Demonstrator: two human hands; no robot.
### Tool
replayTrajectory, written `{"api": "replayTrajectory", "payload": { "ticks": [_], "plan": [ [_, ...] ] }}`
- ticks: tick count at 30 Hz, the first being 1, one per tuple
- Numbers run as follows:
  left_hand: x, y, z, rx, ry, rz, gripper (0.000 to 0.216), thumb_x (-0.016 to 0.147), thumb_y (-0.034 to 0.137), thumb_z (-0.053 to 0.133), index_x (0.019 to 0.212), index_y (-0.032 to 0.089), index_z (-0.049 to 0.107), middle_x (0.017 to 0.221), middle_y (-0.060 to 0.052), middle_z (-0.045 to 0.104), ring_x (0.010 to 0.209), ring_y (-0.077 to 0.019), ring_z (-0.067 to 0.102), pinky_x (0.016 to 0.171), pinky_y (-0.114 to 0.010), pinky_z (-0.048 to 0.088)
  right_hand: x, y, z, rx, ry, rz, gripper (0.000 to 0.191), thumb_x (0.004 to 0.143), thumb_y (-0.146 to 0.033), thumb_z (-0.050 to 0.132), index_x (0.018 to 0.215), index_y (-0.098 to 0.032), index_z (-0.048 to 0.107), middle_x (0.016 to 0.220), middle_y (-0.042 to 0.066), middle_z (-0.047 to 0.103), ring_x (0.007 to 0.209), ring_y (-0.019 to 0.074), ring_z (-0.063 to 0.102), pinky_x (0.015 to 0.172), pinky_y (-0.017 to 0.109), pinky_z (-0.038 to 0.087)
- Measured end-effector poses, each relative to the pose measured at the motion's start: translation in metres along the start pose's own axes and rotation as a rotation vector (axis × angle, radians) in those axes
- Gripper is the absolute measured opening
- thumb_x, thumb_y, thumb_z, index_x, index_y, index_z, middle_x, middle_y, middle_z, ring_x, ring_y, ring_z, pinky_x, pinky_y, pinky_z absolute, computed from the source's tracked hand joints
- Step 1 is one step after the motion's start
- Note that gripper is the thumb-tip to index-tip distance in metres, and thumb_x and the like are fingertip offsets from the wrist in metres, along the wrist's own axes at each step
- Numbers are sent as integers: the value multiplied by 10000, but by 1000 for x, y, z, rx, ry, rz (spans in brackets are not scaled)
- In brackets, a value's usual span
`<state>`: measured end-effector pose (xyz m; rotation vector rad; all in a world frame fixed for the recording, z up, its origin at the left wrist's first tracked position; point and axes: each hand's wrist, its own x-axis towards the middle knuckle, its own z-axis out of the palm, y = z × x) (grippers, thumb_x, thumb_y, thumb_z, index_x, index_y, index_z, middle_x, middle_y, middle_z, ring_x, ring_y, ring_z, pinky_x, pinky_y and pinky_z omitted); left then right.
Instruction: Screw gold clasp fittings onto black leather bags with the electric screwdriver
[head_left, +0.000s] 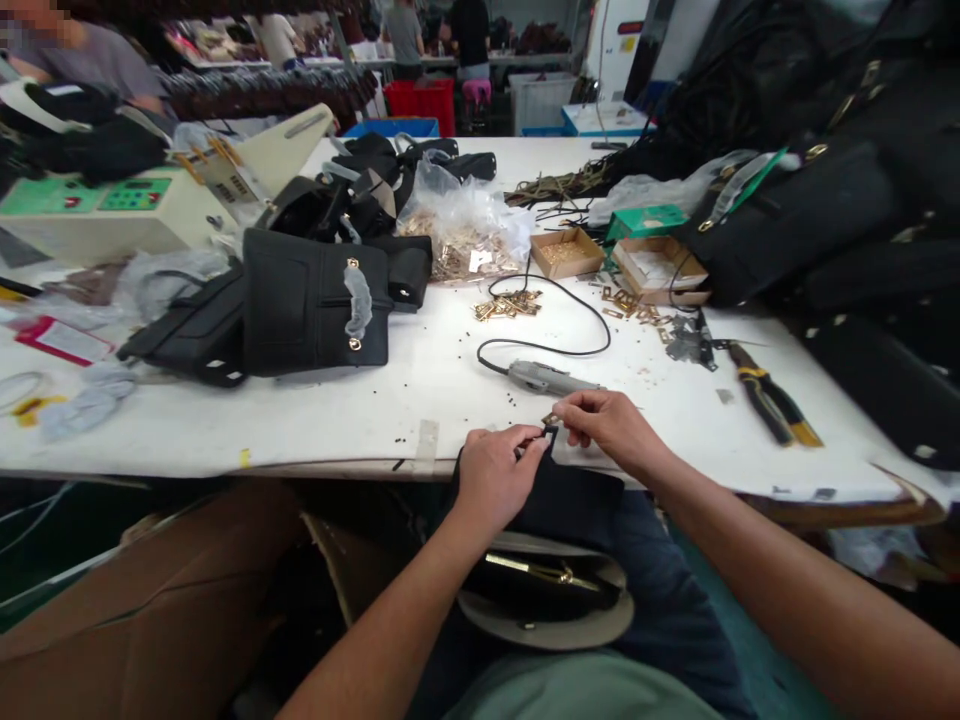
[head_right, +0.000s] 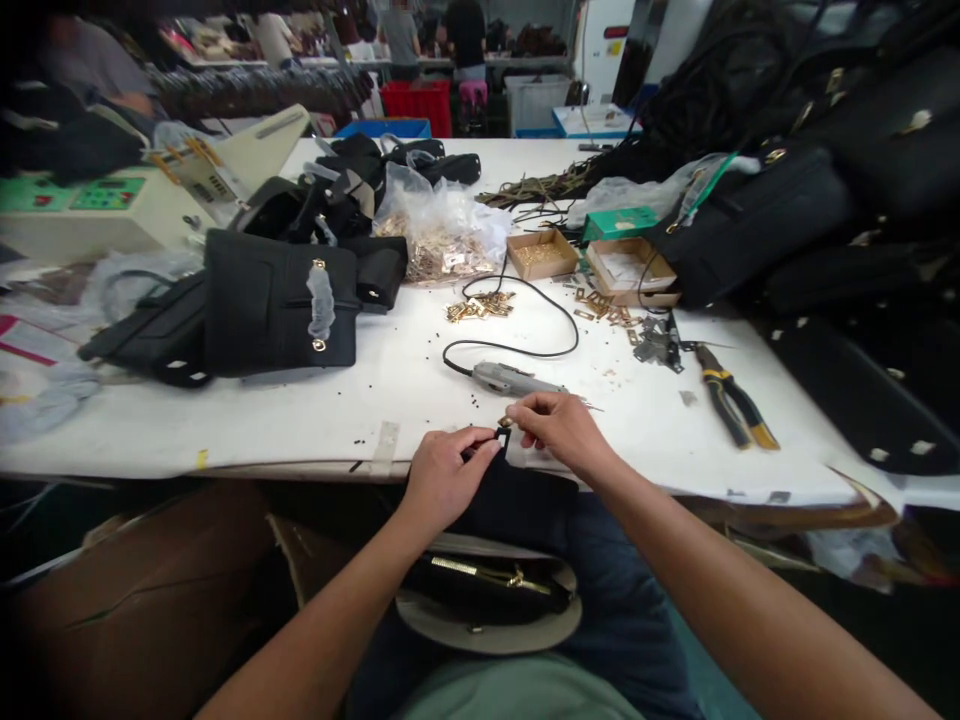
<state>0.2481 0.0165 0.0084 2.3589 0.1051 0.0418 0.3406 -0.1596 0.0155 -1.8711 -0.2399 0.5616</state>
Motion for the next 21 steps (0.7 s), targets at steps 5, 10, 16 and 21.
{"api": "replayTrajectory", "payload": {
  "ticks": [5,10,16,21],
  "plan": [
    [0,12,10,-9,33,14,181,949,354,630,1030,297,782,996,27,805,820,-161,707,819,-291,475,-14,11,-1,103,33,66,467,736,-617,787,797,-156,738,661,34,682,569,128,564,516,234,409],
    [-1,17,16,17,78,-7,167,943,350,634,967,284,786,896,25,800,725,-146,676,756,-285,458,-19,11,-7,96,2,47,467,765,-609,777,856,-151,783,726,72,735,669,183,662,615,273,513],
    [1,14,18,-17,108,-8,136,926,342,659,928,268,773,917,31,794,711,-127,660,731,-268,454,-26,17,-7,56,-50,-74,474,883,-603,657,993,-165,799,827,61,731,785,196,661,695,297,539],
    [3,11,20,-37,119,-22,116,915,334,673,923,262,763,912,35,786,695,-117,647,709,-258,451,-30,19,-10,8,-115,-208,382,934,-506,638,1122,-202,772,1072,60,730,962,214,656,863,332,510]
  ]
}}
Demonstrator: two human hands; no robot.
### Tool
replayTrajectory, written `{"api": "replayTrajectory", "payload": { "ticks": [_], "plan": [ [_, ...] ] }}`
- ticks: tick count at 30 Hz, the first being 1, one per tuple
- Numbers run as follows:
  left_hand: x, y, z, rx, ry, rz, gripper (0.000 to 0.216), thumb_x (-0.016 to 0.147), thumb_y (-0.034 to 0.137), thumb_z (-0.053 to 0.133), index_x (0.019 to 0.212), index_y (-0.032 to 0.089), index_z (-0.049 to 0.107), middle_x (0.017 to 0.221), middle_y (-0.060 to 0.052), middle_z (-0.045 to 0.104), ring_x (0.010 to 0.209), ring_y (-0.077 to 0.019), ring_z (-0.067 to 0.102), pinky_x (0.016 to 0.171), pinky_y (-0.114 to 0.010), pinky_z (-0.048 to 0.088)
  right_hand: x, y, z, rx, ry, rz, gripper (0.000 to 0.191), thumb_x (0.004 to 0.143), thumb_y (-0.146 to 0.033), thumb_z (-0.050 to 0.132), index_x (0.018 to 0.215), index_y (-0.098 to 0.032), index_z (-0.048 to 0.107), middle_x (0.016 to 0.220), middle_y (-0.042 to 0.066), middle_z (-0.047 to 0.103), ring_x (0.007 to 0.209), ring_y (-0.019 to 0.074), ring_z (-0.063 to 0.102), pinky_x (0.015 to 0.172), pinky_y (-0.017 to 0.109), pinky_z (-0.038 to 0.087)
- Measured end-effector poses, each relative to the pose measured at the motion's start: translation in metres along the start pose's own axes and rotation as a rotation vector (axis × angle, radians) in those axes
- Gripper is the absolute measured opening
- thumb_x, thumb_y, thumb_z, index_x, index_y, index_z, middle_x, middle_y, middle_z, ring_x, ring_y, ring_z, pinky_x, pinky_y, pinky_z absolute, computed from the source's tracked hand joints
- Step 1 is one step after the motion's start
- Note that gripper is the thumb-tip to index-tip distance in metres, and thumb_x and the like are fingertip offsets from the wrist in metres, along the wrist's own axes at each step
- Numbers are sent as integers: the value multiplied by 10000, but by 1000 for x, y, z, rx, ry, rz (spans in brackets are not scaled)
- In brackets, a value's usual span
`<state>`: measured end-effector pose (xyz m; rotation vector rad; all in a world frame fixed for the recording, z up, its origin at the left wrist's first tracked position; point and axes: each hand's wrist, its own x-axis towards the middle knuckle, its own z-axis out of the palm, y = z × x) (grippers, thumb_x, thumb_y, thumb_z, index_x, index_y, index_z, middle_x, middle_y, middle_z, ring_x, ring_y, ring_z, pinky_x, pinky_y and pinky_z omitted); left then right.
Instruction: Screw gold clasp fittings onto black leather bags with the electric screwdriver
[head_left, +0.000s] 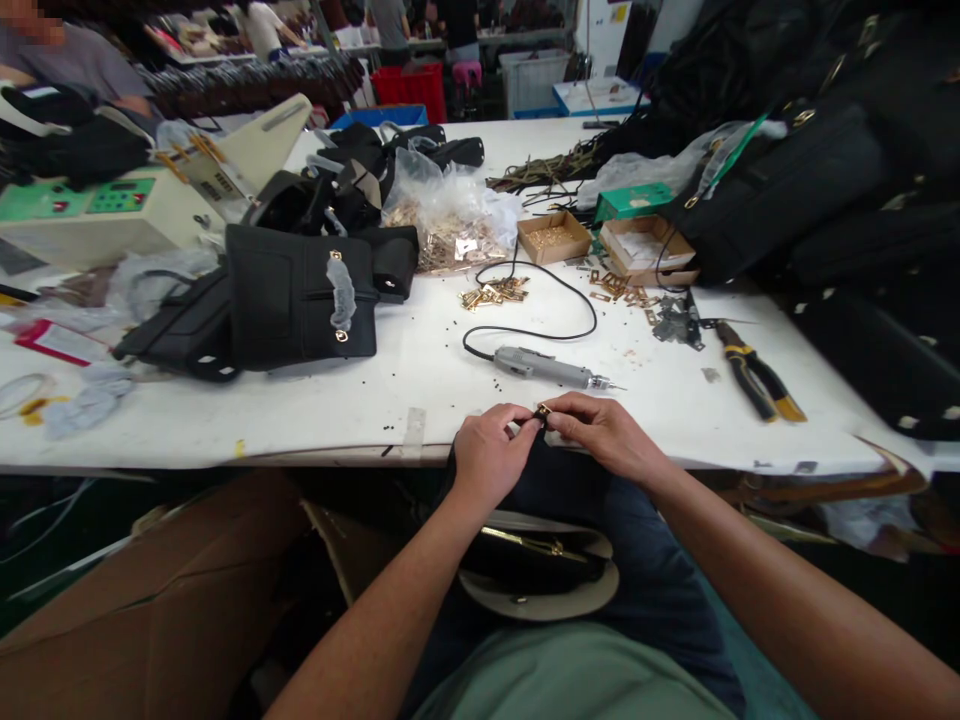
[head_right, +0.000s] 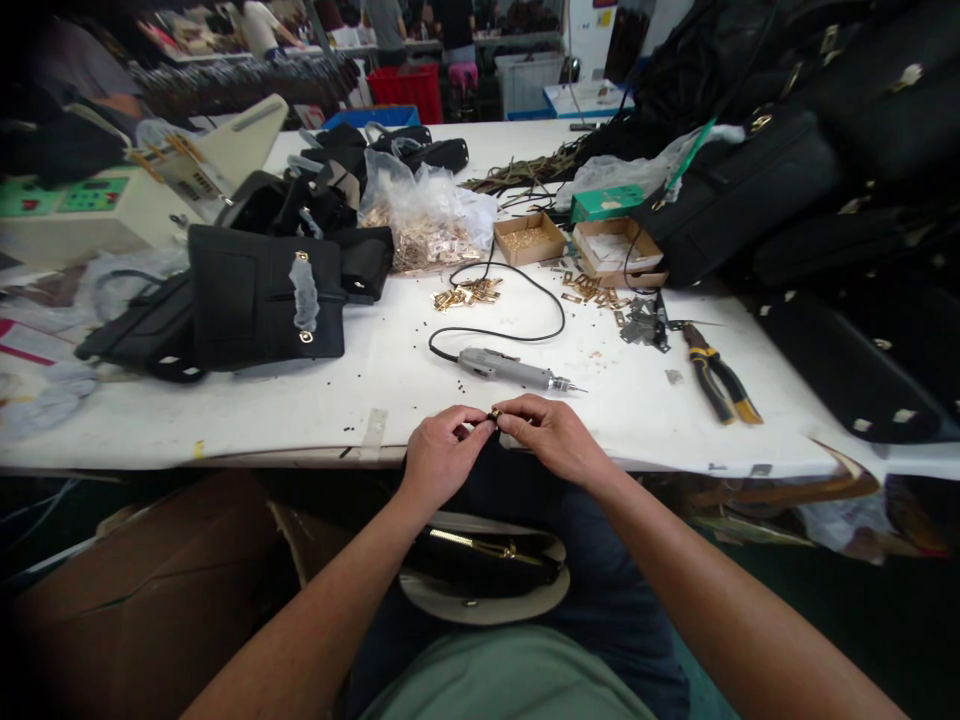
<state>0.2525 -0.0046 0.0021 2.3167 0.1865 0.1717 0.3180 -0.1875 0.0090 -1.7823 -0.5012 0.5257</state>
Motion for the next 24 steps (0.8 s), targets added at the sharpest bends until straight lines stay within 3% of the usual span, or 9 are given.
{"api": "replayTrajectory", "payload": {
  "ticks": [5,10,17,24],
  "plan": [
    [0,-1,1,-10,8,8,88,896,320,701,892,255,759,920,39,783,673,-109,638,693,-260,447,2,0,0,-154,65,-79,336,988,-455,573,1085,-206,776,990,57,729,941,216,648,873,333,481],
    [0,-3,2,-40,23,10,75,891,320,714,893,259,758,920,40,784,675,-110,646,695,-267,455,1,0,3,-158,41,-97,309,1002,-424,562,1072,-213,776,981,46,727,925,207,657,848,313,478],
    [0,-3,2,-31,24,0,61,882,293,715,901,258,761,925,35,789,687,-118,656,700,-268,475,-2,4,9,-211,93,-131,200,951,-334,655,1076,-241,779,1019,33,739,947,204,677,827,299,494],
    [0,-3,0,-65,-9,-8,171,888,289,710,1041,277,783,1022,21,802,772,-139,700,763,-280,515,-3,7,13,-180,126,-117,229,952,-323,634,1111,-256,784,1026,34,759,943,217,700,801,311,525]
  ]
}}
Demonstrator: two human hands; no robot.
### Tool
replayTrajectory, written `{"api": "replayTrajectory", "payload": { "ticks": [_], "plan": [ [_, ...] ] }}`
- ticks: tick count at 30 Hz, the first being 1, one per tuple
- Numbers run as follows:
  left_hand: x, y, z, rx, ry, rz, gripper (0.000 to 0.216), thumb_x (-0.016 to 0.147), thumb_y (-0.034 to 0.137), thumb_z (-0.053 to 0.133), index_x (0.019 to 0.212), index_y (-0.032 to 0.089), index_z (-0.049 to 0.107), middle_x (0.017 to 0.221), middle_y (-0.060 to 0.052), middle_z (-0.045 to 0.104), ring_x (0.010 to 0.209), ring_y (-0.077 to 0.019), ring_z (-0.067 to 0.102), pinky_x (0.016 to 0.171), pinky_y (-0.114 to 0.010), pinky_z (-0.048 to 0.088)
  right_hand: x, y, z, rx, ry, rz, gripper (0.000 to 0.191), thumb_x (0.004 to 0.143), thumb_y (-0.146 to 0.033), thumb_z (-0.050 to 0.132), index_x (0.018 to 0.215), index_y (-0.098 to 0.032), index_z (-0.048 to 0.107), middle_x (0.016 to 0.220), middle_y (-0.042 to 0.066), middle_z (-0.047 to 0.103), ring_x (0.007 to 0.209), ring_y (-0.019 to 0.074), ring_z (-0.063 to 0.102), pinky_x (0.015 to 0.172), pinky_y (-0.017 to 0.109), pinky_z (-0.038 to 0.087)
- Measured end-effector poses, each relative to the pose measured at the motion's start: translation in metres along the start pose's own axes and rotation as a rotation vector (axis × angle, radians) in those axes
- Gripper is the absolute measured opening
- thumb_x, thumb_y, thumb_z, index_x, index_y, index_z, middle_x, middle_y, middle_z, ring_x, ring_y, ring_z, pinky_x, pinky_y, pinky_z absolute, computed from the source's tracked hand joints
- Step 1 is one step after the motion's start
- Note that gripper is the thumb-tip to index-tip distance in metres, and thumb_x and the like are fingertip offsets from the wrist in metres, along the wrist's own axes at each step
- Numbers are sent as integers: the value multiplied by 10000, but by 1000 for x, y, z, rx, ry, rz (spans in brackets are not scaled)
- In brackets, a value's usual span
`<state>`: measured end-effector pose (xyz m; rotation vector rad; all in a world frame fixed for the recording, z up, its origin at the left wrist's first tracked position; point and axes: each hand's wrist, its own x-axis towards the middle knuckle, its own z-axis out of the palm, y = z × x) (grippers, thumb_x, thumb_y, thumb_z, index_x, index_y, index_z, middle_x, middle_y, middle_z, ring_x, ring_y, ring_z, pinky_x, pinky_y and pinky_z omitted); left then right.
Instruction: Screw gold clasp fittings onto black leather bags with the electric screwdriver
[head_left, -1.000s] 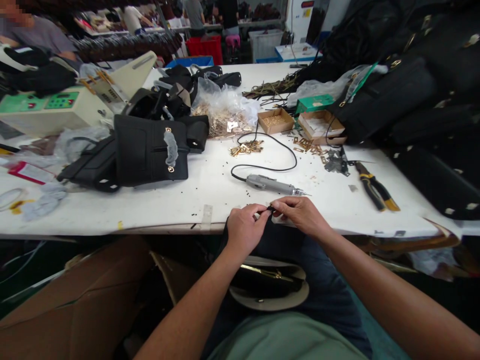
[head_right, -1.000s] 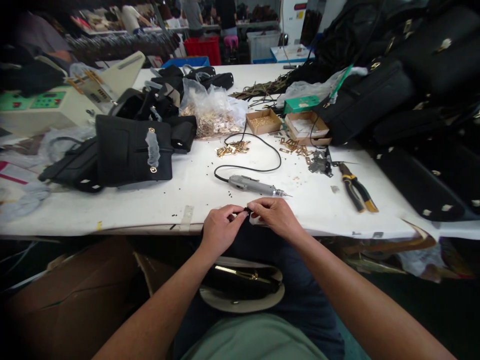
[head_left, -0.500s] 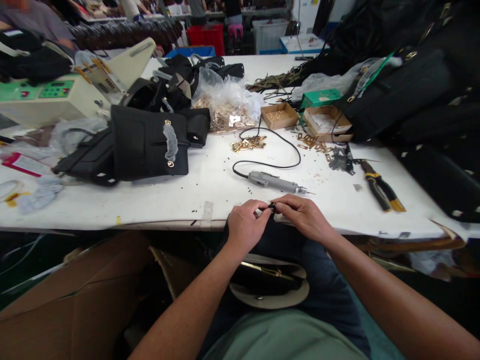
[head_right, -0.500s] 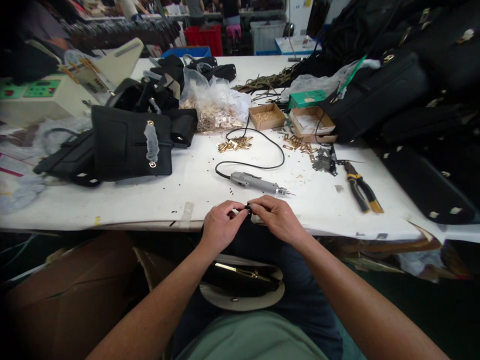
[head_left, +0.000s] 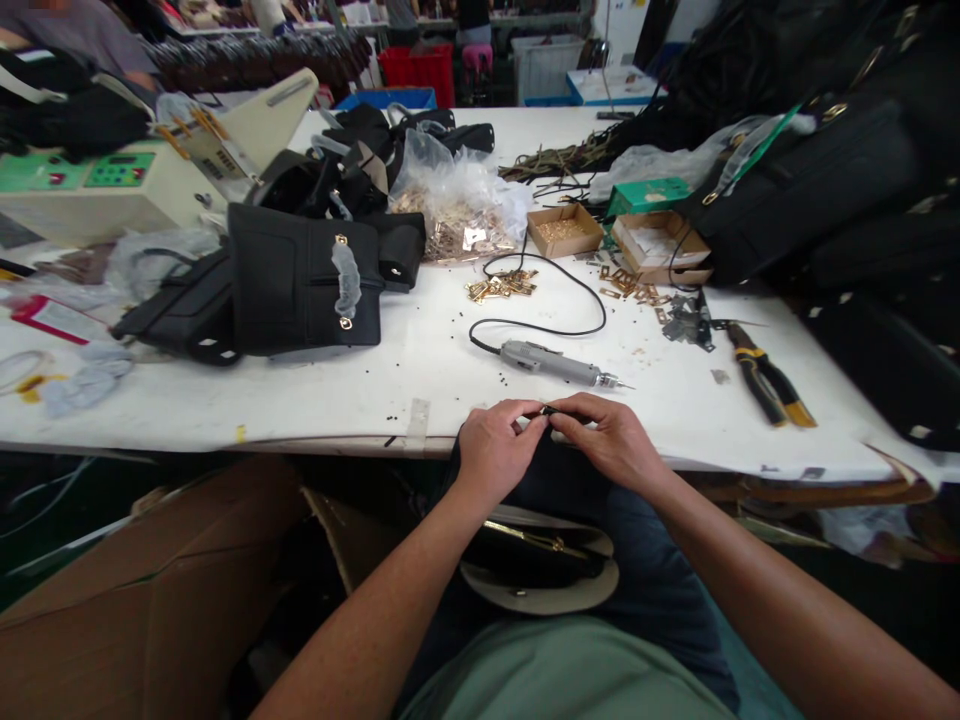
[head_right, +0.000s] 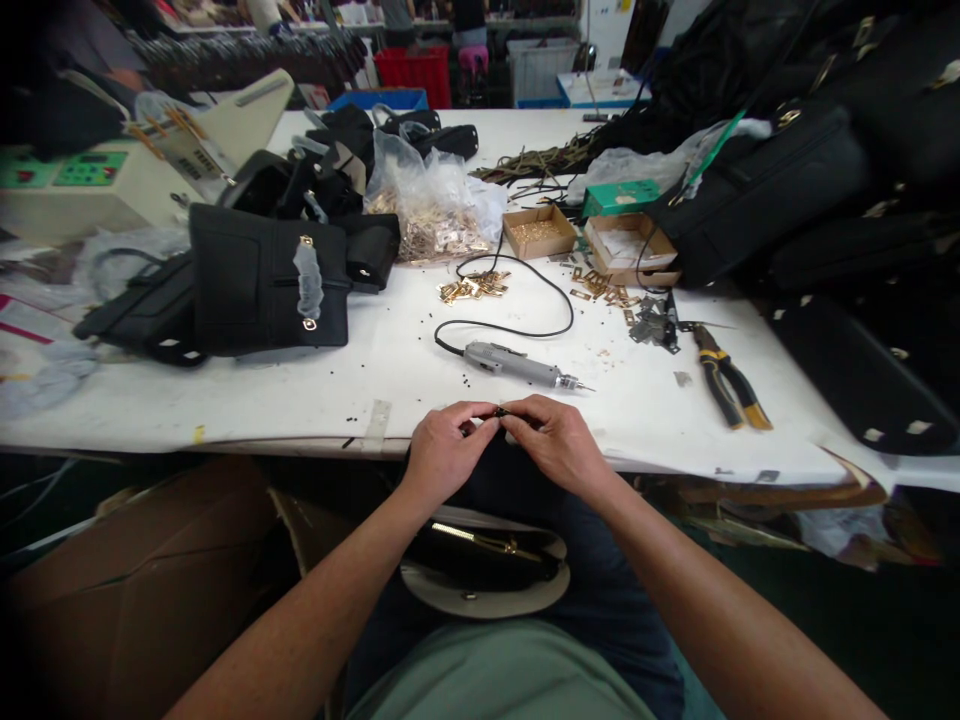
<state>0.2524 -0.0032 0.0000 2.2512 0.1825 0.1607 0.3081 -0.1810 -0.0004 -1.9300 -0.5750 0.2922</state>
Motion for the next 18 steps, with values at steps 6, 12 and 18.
{"api": "replayTrajectory", "payload": {
  "ticks": [6,12,18],
  "plan": [
    [2,1,-4,-12,-55,-13,148,886,329,698,979,274,800,875,24,798,756,-153,701,752,-282,511,0,-4,2,162,55,215,279,865,-389,713,1058,-206,798,966,43,782,842,222,727,770,316,571],
    [9,0,-8,-152,-160,-67,194,886,367,667,998,262,785,891,20,791,777,-154,707,712,-259,509,2,-9,-2,211,19,256,319,846,-413,714,1035,-171,799,939,54,782,816,213,707,734,306,553],
    [10,6,-8,-133,-186,-89,220,898,378,615,954,257,790,859,3,784,775,-175,701,719,-270,515,-1,-9,-2,177,20,243,301,867,-388,677,1051,-187,805,918,34,778,837,209,699,765,307,530]
  ]
}}
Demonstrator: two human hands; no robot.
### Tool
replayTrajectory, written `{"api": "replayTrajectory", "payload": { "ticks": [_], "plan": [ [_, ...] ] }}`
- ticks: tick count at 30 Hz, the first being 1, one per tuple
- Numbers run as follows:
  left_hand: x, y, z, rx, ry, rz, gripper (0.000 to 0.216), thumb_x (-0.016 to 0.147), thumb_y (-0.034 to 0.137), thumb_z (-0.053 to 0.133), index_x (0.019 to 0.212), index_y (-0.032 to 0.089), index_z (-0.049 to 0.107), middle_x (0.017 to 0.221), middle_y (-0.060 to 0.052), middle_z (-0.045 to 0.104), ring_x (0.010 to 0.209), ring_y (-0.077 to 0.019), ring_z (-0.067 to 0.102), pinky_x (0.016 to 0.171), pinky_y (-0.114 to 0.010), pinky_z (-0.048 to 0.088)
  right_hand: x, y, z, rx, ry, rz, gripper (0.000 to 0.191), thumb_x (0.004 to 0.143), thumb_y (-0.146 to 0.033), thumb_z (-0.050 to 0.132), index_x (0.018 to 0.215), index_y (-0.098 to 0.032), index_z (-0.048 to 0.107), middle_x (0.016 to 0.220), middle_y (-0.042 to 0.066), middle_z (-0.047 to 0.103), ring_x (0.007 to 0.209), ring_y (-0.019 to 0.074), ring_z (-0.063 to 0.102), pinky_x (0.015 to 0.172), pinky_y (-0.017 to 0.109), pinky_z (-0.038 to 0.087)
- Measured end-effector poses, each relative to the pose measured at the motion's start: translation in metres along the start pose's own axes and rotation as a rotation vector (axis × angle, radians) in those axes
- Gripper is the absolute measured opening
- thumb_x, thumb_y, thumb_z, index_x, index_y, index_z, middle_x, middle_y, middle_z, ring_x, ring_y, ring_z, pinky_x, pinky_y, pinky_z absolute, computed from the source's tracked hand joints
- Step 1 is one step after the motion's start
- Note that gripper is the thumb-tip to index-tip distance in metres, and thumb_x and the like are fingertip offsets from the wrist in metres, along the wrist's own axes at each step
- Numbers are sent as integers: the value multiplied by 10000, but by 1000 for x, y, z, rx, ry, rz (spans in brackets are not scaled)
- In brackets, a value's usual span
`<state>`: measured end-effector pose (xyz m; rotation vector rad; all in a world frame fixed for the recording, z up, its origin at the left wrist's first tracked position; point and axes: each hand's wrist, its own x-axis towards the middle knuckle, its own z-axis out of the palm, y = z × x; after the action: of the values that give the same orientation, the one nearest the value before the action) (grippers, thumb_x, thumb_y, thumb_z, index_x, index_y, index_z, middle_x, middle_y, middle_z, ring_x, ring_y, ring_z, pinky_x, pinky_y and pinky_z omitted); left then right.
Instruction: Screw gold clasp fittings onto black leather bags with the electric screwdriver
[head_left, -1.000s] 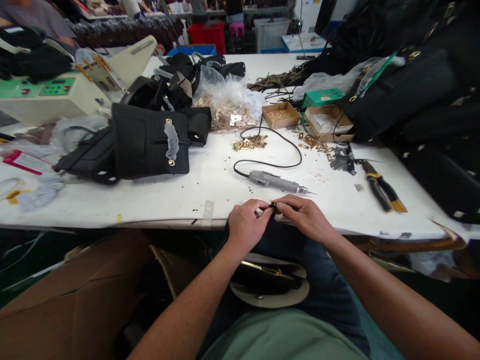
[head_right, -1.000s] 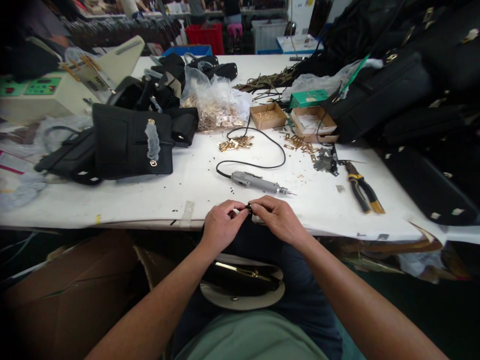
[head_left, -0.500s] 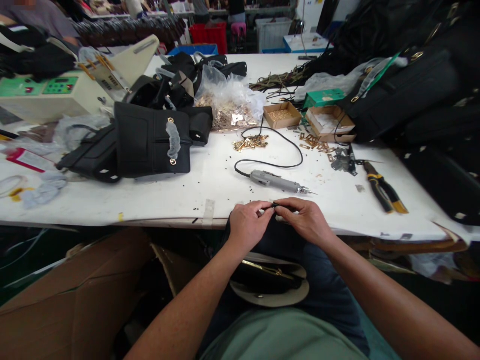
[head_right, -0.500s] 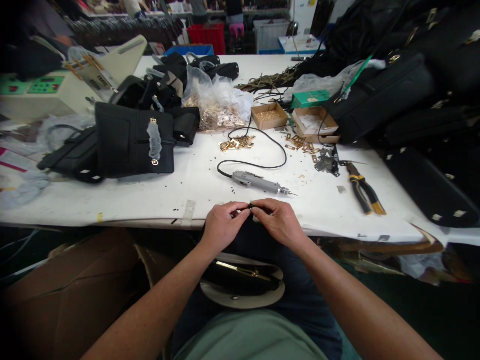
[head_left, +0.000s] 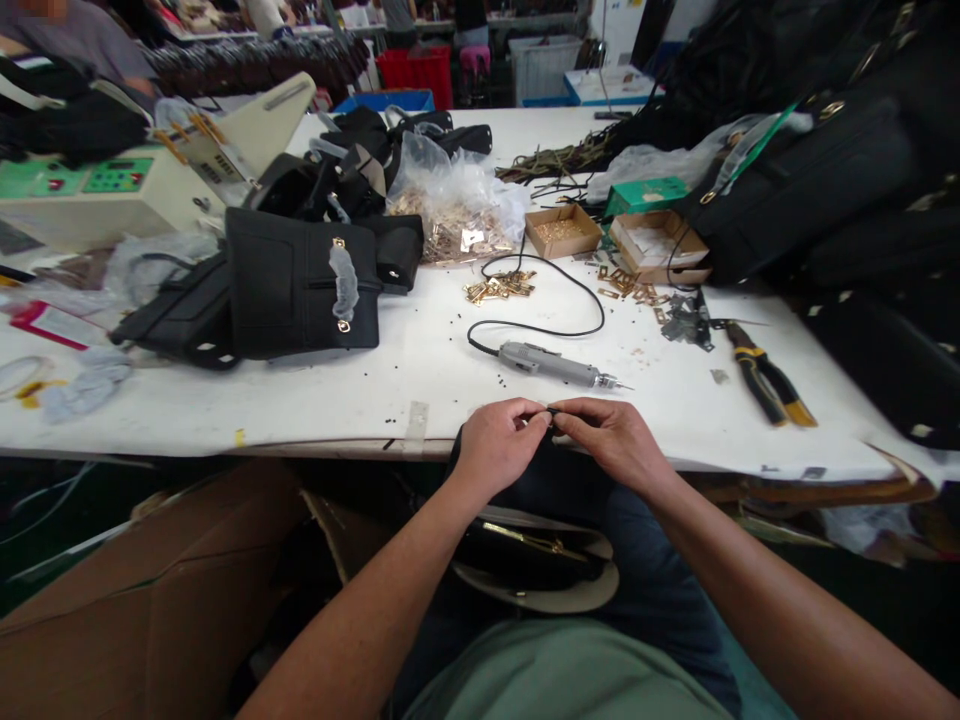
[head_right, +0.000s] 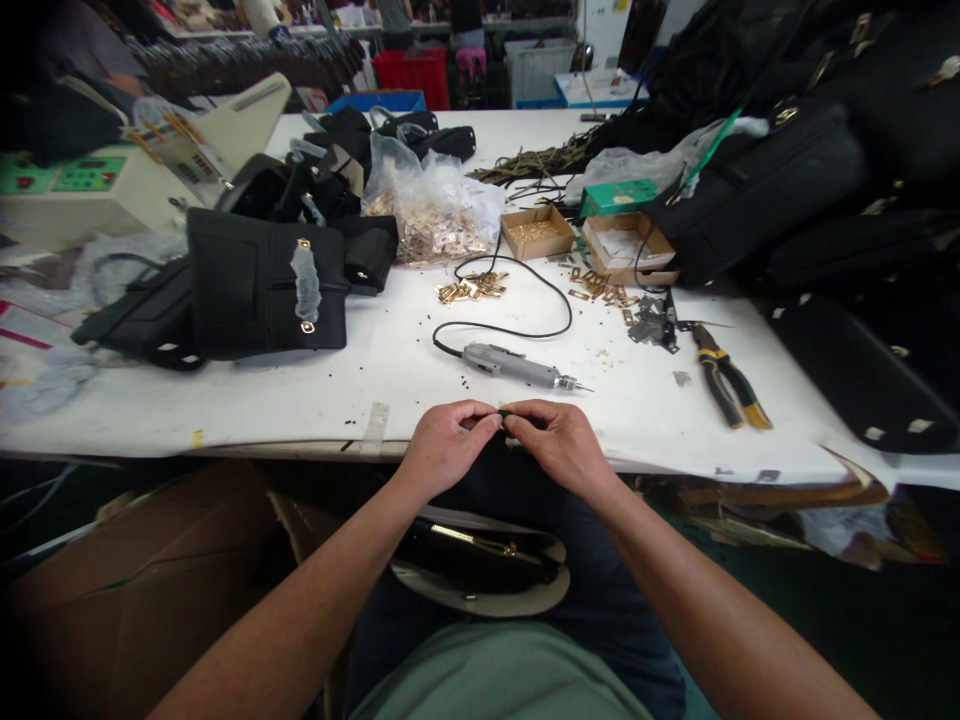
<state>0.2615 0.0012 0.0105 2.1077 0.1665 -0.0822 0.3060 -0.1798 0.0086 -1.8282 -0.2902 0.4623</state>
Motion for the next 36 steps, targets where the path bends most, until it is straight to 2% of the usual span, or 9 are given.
{"api": "replayTrajectory", "payload": {
  "ticks": [6,12,16,20,23,26,29,32,36],
  "plan": [
    [0,2,4,16,30,-28,201,882,354,609,890,251,782,798,13,766,724,-162,678,695,-260,503,0,0,6,-9,78,9,280,836,-332,659,1004,-171,815,841,31,773,770,196,695,706,283,524],
    [0,2,6,79,64,1,202,906,356,595,910,253,769,803,17,759,726,-157,673,693,-257,497,2,5,12,10,130,7,264,811,-321,649,952,-162,806,806,34,759,699,177,672,638,263,521],
    [-4,3,-2,180,3,95,217,951,390,578,979,270,757,874,12,776,792,-170,698,722,-271,500,5,7,10,117,104,67,268,783,-353,680,924,-153,792,779,38,739,686,179,663,639,270,537],
    [-14,0,-13,481,-100,319,200,891,383,703,1047,264,742,954,-34,783,890,-235,705,848,-353,495,3,-1,4,154,64,75,244,769,-344,698,892,-152,786,758,33,731,689,171,660,673,270,538],
    [-26,-2,-17,650,-138,376,217,870,341,741,1063,241,736,907,-63,774,878,-266,699,860,-393,483,-7,-9,1,140,-3,64,219,782,-327,685,877,-157,783,715,19,717,654,154,643,646,253,512],
    [-40,-3,-15,599,-175,366,99,905,332,705,954,253,740,875,-27,771,855,-232,701,808,-342,472,-20,-13,-1,92,-71,28,186,796,-297,671,873,-167,780,750,18,733,681,153,660,653,242,499],
    [-49,-4,-8,479,-189,349,161,954,348,642,862,254,736,833,6,760,831,-188,699,744,-288,452,-27,-9,-3,48,-102,28,185,802,-285,665,889,-167,779,737,15,730,683,154,665,652,239,492],
    [-48,-9,2,435,-137,291,209,978,360,600,868,248,739,821,0,753,809,-184,694,730,-285,457,-18,-2,-3,64,-98,82,191,787,-281,666,880,-153,775,694,19,718,635,140,643,617,227,482],
    [-39,-18,16,391,85,219,106,901,304,707,973,226,707,927,-25,741,906,-208,678,830,-318,496,8,4,1,144,-96,184,170,735,-242,670,834,-139,763,632,34,698,546,124,604,540,210,485]
  ]
}}
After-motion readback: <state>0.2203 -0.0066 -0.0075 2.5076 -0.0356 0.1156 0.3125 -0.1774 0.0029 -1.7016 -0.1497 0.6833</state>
